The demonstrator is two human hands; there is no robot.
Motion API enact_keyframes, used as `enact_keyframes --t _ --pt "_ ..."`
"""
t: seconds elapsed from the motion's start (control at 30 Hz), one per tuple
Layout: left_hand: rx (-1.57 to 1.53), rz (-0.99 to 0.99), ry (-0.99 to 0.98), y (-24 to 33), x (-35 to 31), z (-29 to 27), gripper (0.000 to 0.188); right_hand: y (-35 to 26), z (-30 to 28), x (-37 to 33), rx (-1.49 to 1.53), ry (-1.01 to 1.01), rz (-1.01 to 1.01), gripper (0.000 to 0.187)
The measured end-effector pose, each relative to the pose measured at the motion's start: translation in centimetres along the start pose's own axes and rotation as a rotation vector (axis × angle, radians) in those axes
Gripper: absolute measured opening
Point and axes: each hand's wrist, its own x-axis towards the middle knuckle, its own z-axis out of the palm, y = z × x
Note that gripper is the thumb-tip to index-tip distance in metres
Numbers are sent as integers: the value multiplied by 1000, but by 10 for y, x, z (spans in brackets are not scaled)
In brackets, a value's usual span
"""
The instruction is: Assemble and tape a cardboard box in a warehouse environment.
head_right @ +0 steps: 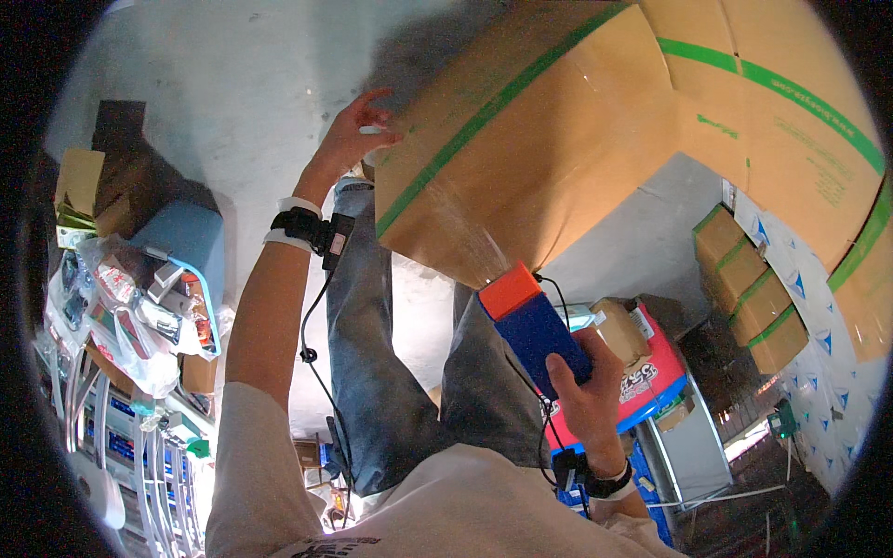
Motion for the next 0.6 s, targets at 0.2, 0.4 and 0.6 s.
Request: enact_keyframes --t 0.2,0.4,0.6 --pt "178 135 54 -6 -1 20 94 9 -2 6 -60 -32 -10 25" --pt "266 126 49 -10 -12 42 97 5 -1 9 -50 -32 15 24" --pt "409 231 247 -15 -16 51 100 6 -1 12 -24 -45 44 23"
